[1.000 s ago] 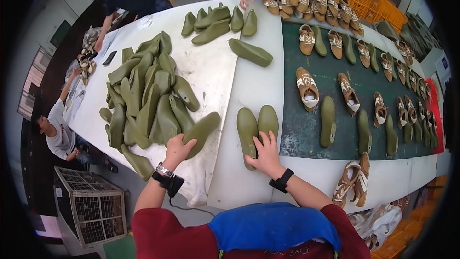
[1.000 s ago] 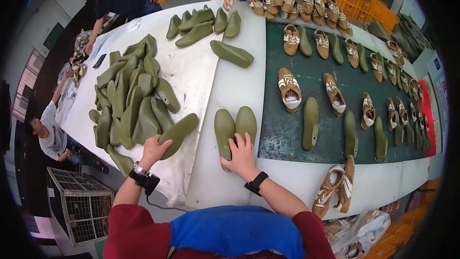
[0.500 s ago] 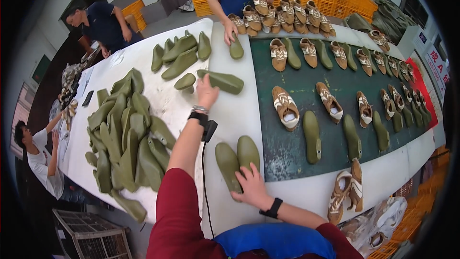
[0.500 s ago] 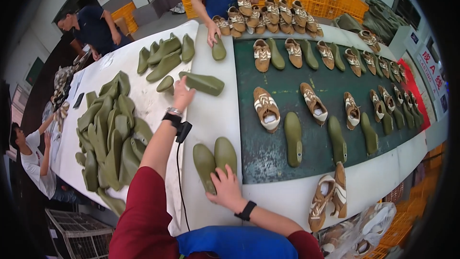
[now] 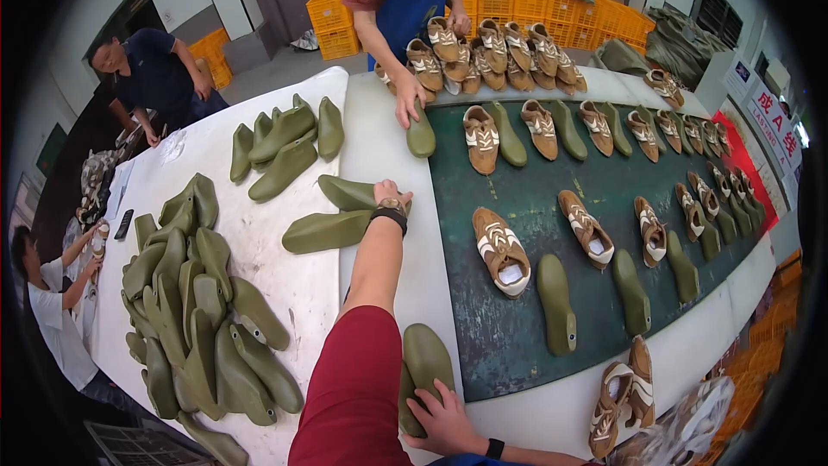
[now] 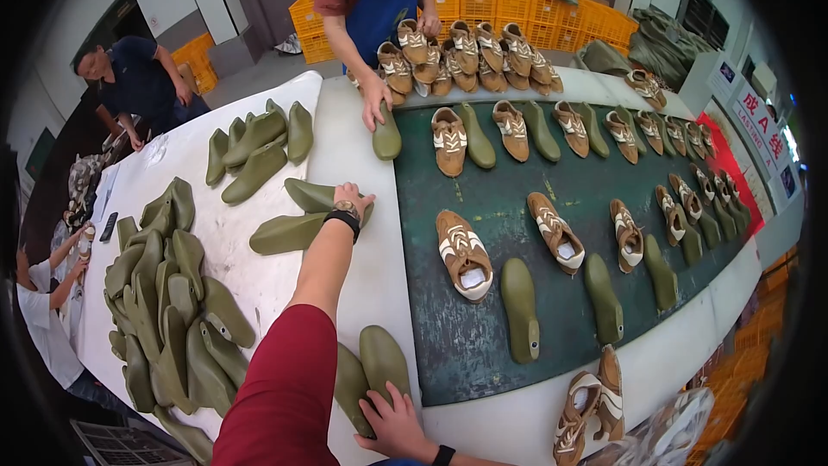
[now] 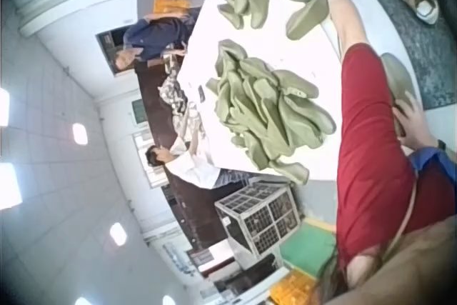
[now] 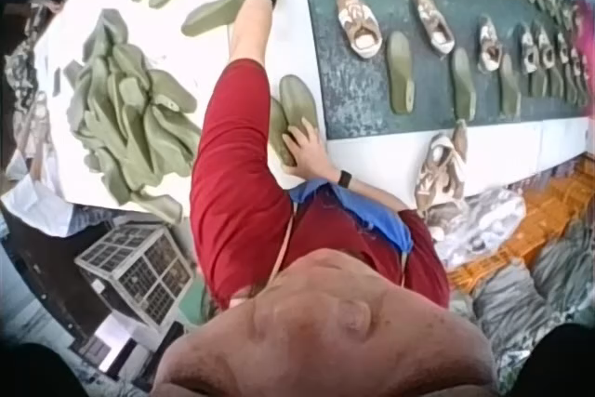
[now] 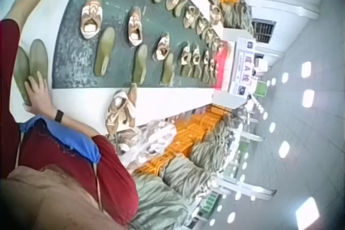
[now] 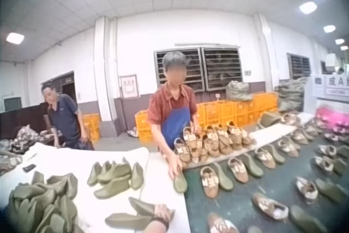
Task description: The recorder is seen assembling shoe uppers onto shoe lasts and placing them onto a production line conveyor belt.
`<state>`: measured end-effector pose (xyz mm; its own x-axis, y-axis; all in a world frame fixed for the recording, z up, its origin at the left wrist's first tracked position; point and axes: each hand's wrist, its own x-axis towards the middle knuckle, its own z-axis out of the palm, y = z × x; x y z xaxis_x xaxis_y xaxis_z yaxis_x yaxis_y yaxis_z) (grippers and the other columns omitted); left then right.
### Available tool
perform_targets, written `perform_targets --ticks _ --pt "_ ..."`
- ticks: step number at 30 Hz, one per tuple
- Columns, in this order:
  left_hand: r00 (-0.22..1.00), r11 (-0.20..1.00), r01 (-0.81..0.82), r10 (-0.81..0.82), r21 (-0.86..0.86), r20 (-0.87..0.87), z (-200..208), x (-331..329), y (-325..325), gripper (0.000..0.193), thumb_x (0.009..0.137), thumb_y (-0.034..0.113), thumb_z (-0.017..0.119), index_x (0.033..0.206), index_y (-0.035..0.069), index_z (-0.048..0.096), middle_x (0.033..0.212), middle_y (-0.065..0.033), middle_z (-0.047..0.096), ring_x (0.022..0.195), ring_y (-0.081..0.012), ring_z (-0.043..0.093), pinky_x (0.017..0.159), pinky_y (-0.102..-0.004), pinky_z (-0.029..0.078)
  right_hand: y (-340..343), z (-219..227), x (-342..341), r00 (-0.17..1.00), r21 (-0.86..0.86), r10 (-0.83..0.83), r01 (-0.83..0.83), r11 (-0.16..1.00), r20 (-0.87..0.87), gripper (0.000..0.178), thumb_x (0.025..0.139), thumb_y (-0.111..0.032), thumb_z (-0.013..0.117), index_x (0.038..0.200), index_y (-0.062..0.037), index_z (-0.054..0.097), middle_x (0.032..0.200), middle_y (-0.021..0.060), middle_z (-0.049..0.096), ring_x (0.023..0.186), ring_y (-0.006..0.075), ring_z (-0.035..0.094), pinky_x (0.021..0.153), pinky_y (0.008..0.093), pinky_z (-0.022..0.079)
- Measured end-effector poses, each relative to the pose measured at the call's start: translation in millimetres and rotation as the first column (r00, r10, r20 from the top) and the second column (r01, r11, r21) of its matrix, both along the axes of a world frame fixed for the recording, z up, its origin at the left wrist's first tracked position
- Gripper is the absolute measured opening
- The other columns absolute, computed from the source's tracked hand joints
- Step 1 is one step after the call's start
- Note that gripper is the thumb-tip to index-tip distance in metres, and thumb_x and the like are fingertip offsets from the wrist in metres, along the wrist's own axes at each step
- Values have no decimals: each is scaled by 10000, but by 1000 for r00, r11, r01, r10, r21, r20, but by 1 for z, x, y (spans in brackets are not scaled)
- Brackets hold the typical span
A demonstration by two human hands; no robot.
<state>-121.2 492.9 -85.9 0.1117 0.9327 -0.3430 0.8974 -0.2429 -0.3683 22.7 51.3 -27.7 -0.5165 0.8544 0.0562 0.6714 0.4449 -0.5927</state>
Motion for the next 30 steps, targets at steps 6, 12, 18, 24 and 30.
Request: perform_targets --ticks 6,12,18,24,30 --pt "976 976 211 -213 -54 -40 -7 17 -18 504 858 270 510 1334 345 362 1233 -117 463 1207 -298 389 926 -481 350 -7 -9 -3 1000 0 7 -7 1000 -2 600 662 -462 701 1130 -105 583 1228 108 450 1205 413 321 941 531 348" --pt "574 748 -1 -543 663 614 129 -25 -112 715 591 101 731 1243 142 440 1115 -205 447 1027 -372 467 878 -392 426 -11 -4 -6 1000 98 -12 13 995 -18 616 605 -400 729 1074 -25 588 1199 163 458 1178 441 336 979 525 325" --pt "406 616 -378 -560 691 722 177 -67 -289 637 589 69 749 1161 67 469 1215 -216 387 1113 -388 430 926 -404 407 -8 -13 -10 988 188 -61 87 978 -141 549 590 -331 727 1021 -15 598 1176 183 459 1160 453 344 978 502 337" --pt "515 712 -384 -364 588 776 102 -90 -470 503 541 -41 677 1017 6 521 1258 -278 334 1182 -466 347 1000 -470 329 -21 -22 -18 968 171 -126 165 971 -216 593 605 -277 759 1091 -13 545 1270 246 348 1184 464 320 986 507 325" --pt "346 907 -148 -327 395 880 53 -64 -558 378 633 16 679 974 4 516 1178 -200 445 1171 -417 404 1000 -456 350 -23 -24 -25 975 195 -110 147 970 -192 576 628 -270 762 1095 -7 548 1273 243 348 1191 442 315 994 482 320"
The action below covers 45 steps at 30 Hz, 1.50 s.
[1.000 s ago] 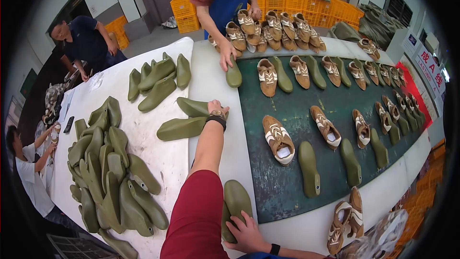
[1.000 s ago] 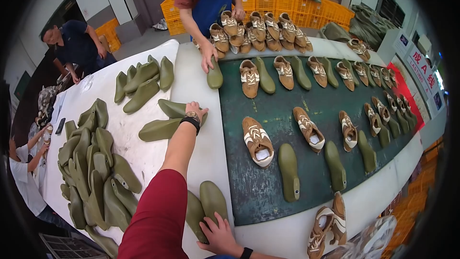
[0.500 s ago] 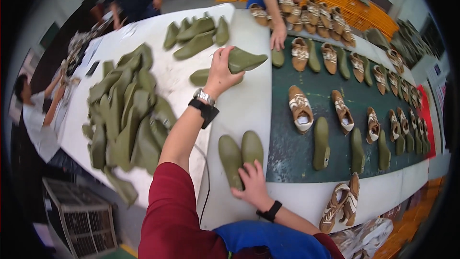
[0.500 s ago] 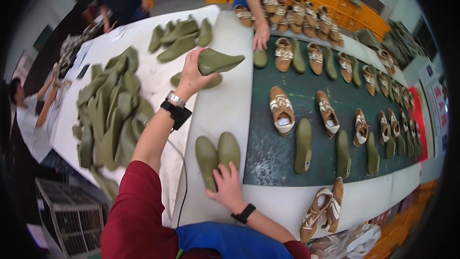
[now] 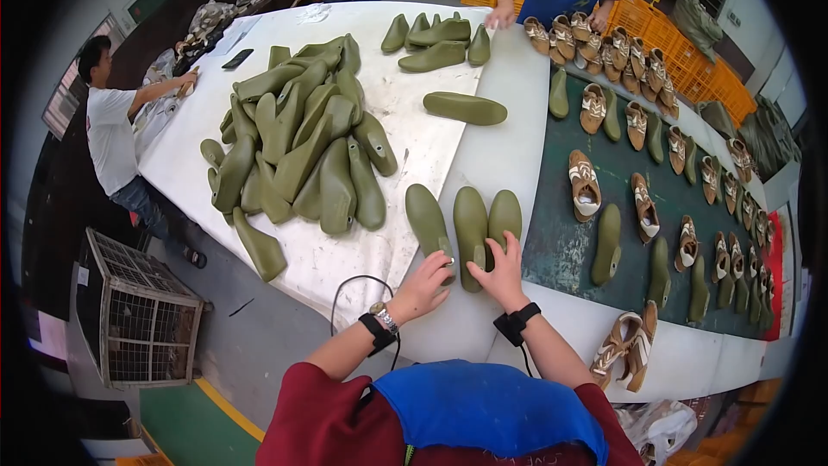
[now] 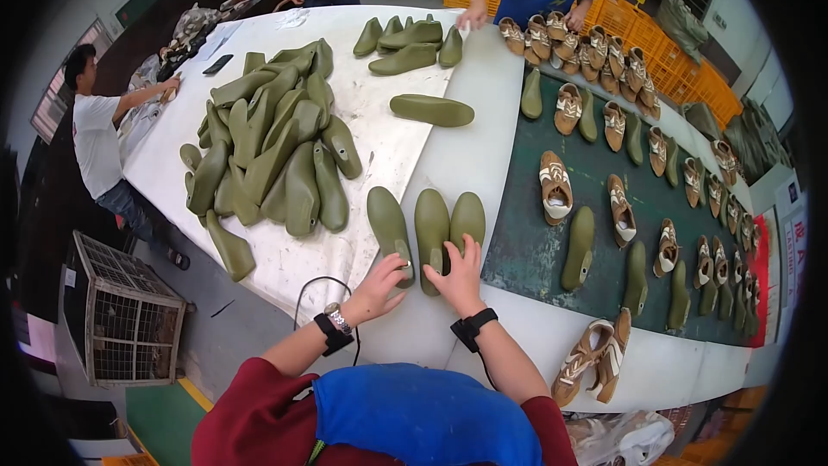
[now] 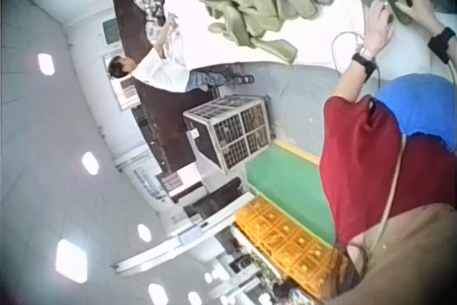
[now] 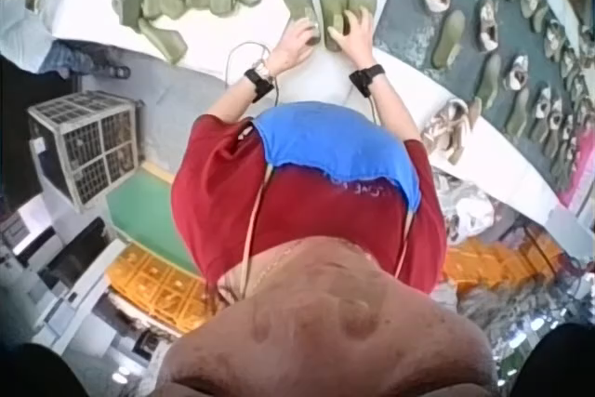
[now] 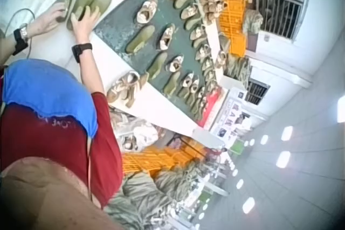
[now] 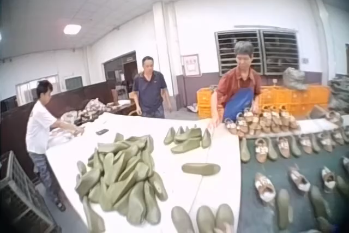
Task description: The recorder is seen assembling shoe uppers onto shoe lasts and placing them onto a production line conveyor belt.
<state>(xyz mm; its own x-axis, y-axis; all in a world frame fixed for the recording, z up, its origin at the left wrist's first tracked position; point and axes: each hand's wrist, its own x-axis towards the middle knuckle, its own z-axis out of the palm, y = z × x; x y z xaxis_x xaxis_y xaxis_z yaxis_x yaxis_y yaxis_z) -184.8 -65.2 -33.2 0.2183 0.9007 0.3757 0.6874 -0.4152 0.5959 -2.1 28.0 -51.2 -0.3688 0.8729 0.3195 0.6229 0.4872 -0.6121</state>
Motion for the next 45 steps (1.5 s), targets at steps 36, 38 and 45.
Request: perform_targets --ticks 36,38,45 --pt "426 436 -888 899 -144 100 -31 -158 172 851 671 157 727 1351 -24 249 1350 -289 294 1193 -419 371 989 -438 341 3 -5 -12 996 -10 -71 72 997 58 479 615 -274 758 975 0 601 1285 218 342 1193 454 301 992 510 307" --pt "293 295 -945 956 -144 35 -44 -189 191 827 656 220 747 1306 -65 322 1241 -248 477 1107 -379 495 941 -386 408 -1 -5 -13 998 -13 -53 54 998 45 482 613 -278 759 975 -1 601 1282 217 344 1194 456 299 992 513 306" --pt "894 864 -445 445 -236 -56 -40 -148 267 357 622 152 681 955 44 609 883 -190 638 855 -323 621 774 -375 488 1 -7 -17 997 -28 -56 58 998 57 490 608 -290 760 968 1 599 1279 211 346 1207 455 284 997 513 300"
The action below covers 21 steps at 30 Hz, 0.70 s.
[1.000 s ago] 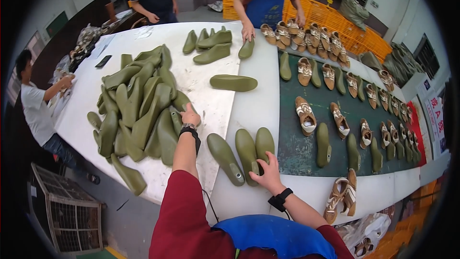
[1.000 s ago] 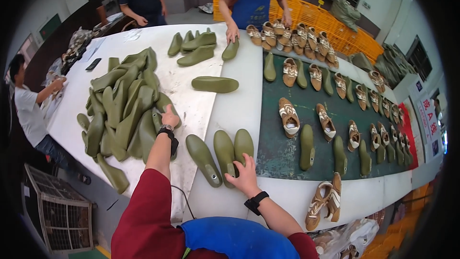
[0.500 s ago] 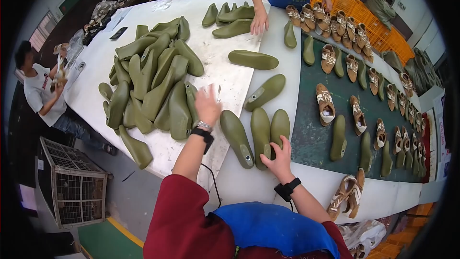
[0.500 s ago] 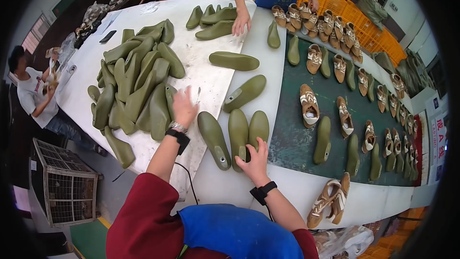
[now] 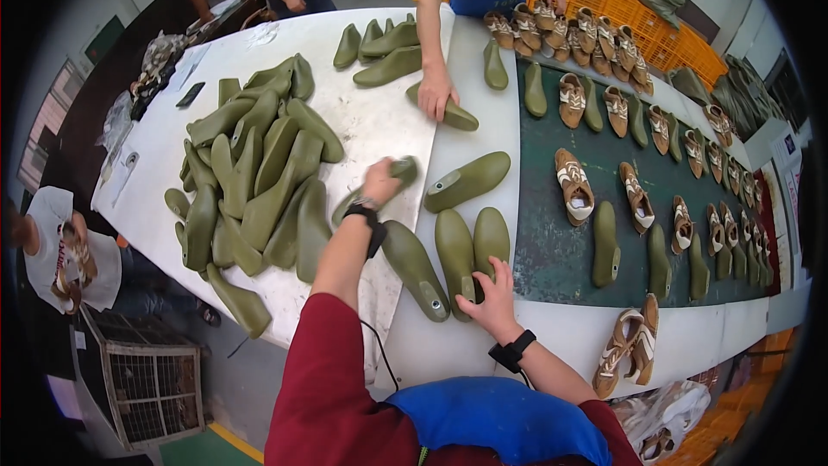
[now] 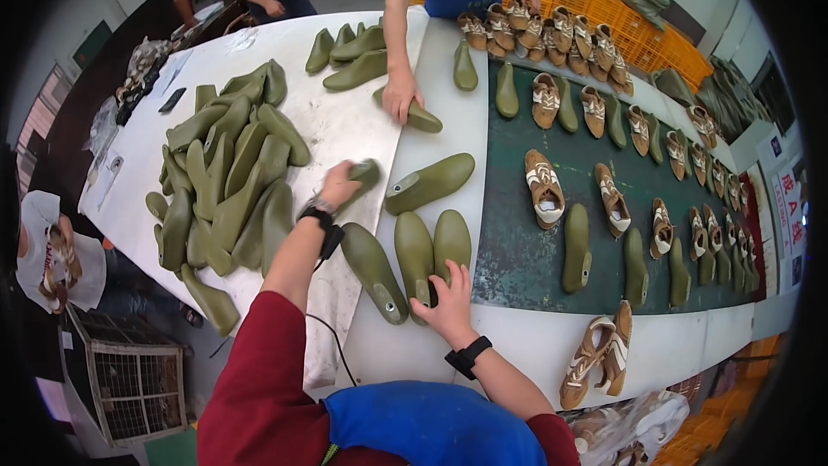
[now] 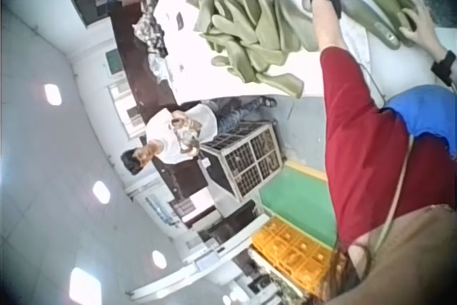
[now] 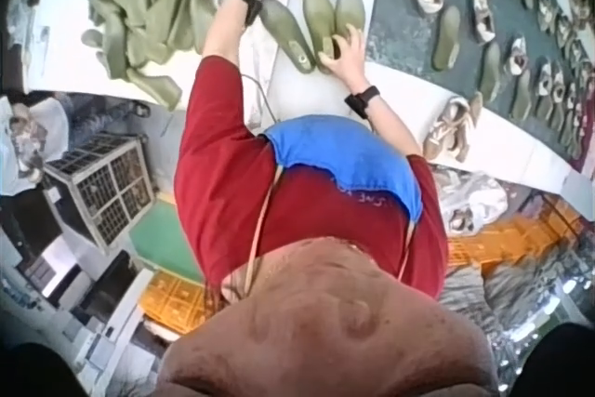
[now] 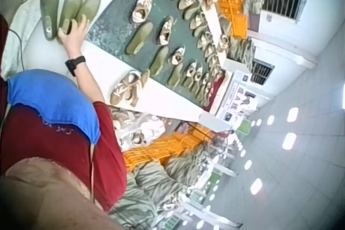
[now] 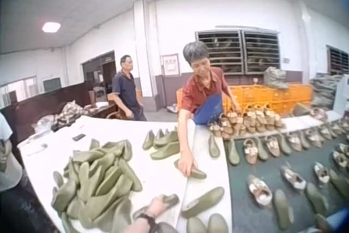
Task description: The recorder is seen assembling shoe uppers onto shoe lasts and placing them onto a production line conveyor belt.
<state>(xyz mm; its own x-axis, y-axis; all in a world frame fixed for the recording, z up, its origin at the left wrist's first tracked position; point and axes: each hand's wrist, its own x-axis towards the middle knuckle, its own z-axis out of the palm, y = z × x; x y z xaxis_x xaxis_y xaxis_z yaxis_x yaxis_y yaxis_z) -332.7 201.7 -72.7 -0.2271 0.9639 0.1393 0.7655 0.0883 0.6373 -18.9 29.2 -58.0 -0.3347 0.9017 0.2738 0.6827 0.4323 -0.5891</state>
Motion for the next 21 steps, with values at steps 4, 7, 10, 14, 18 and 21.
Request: perform_targets --ticks 4,7,10,14,18,21 --pt "977 975 205 -199 81 -75 0 58 24 385 628 -68 513 906 162 648 1051 -102 616 1204 -370 398 947 -540 290 2 2 -1 1000 -4 21 -21 1000 -15 486 605 -281 763 963 1 595 1277 208 345 1209 456 282 993 513 303" --pt "959 979 191 -171 69 -225 3 49 12 452 641 -68 507 1002 178 620 1226 -111 497 1215 -406 349 936 -545 302 2 2 -5 999 -4 41 -42 999 -30 483 600 -268 767 958 3 588 1273 208 344 1203 459 286 988 513 307" --pt "935 952 67 44 299 -352 15 29 -43 663 639 3 598 1270 137 442 1295 -190 422 1182 -441 367 955 -508 332 2 1 -6 1000 51 17 -17 999 -10 457 596 -234 768 947 -2 590 1273 220 352 1193 423 317 983 488 311" --pt "778 915 -392 272 -98 -567 11 -9 -161 858 614 239 748 1357 170 326 1411 -127 273 1237 -368 323 941 -532 332 3 -1 -5 1000 17 16 -15 1000 -22 481 602 -260 765 958 10 588 1277 210 345 1208 453 279 995 511 297" --pt "785 898 -435 345 -62 -514 -4 -29 -213 958 570 221 743 1394 187 255 1406 -184 268 1159 -406 397 897 -503 378 2 0 -7 999 14 14 -14 1000 -29 479 603 -260 765 954 15 590 1280 208 344 1212 450 277 996 504 299" --pt "825 822 -527 434 -215 -362 4 -35 -203 1004 552 277 771 1398 150 246 1350 -268 329 1095 -394 476 889 -432 413 3 0 -7 1000 27 21 -20 999 -10 475 606 -262 764 951 16 591 1283 207 343 1216 447 275 997 499 303"
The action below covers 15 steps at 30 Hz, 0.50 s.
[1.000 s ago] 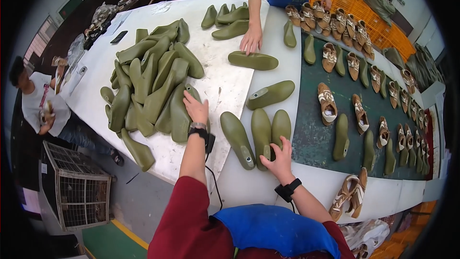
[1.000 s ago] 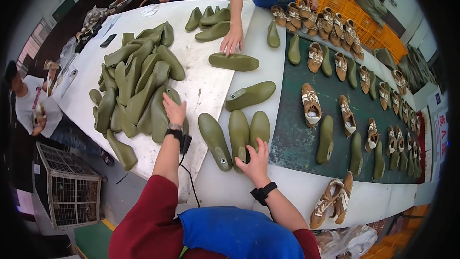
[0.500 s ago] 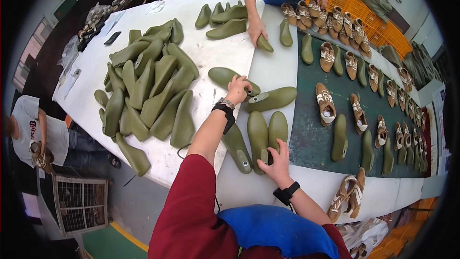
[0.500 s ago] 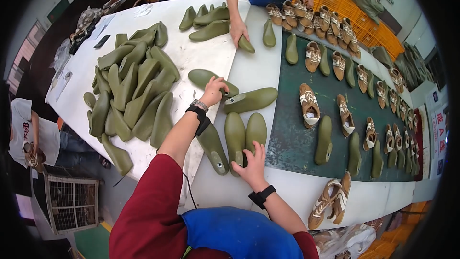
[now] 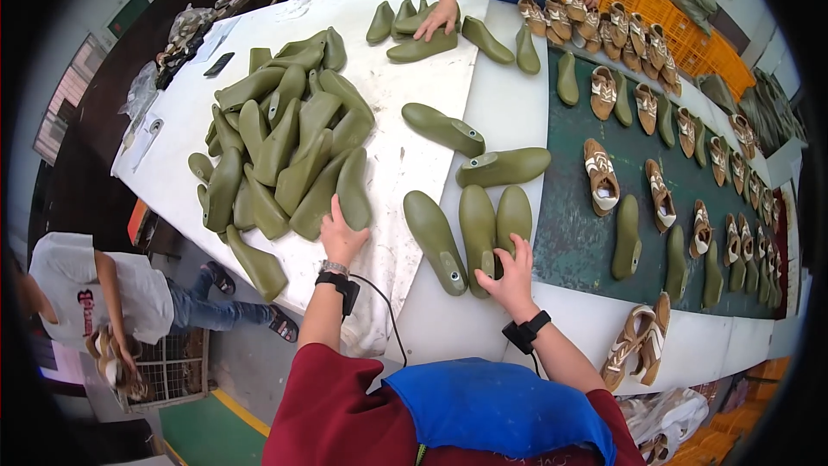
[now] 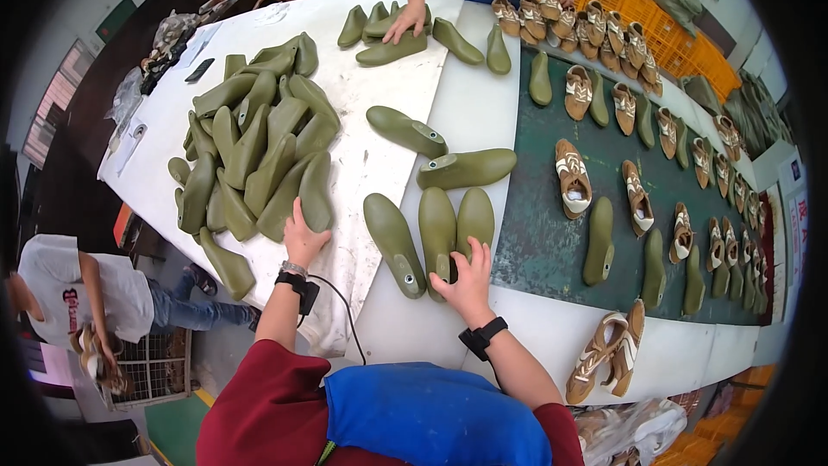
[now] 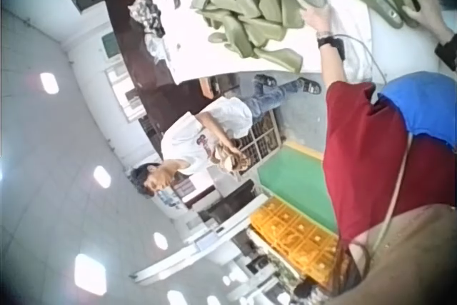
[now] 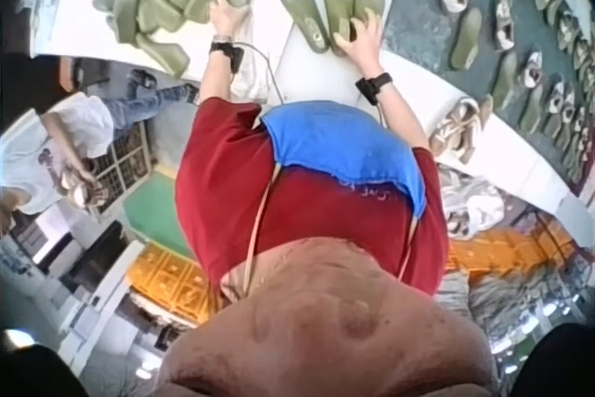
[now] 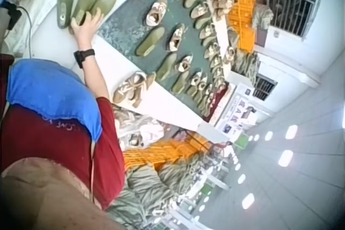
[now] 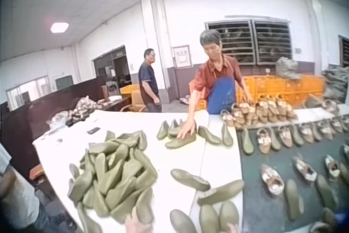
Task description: The recorder is seen assembling shoe uppers onto shoe lasts and placing them onto a production line conveyor belt.
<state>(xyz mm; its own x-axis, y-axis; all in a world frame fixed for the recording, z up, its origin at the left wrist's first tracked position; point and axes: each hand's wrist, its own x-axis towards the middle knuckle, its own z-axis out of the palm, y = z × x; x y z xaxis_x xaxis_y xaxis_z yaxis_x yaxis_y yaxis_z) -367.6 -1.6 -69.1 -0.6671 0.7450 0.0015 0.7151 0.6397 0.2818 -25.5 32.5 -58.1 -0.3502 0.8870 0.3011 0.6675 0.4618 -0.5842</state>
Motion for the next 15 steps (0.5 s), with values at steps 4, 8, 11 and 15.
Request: perform_targets --ticks 4,8,11,15 --pt "419 865 -319 -238 388 876 2 -11 42 947 720 364 726 1419 56 166 1355 -210 364 1239 -246 387 995 -316 329 -2 2 -6 1000 -19 14 -14 1000 4 472 614 -266 761 953 18 595 1284 207 342 1216 449 275 997 499 304" --pt "298 798 -451 -289 400 910 13 -2 78 829 763 302 698 1380 -3 235 1324 -171 407 1202 -283 423 972 -355 363 -2 -1 -4 1000 -26 10 -10 1000 5 475 620 -269 758 961 21 596 1284 207 341 1212 455 277 998 500 304" --pt "992 939 124 -109 321 -66 -6 -53 50 785 653 220 751 1287 -18 355 1268 -186 430 1175 -359 401 964 -423 364 -1 -1 -5 1000 -25 17 -17 1000 9 479 619 -267 758 965 21 594 1283 208 341 1210 458 278 995 506 305" --pt "947 980 133 -82 150 -311 1 -56 -7 806 599 209 769 1276 32 370 1216 -196 441 1093 -348 458 915 -421 401 1 -3 -5 1000 -23 2 -2 1000 8 480 613 -265 761 962 19 594 1280 210 344 1206 459 282 991 513 306"
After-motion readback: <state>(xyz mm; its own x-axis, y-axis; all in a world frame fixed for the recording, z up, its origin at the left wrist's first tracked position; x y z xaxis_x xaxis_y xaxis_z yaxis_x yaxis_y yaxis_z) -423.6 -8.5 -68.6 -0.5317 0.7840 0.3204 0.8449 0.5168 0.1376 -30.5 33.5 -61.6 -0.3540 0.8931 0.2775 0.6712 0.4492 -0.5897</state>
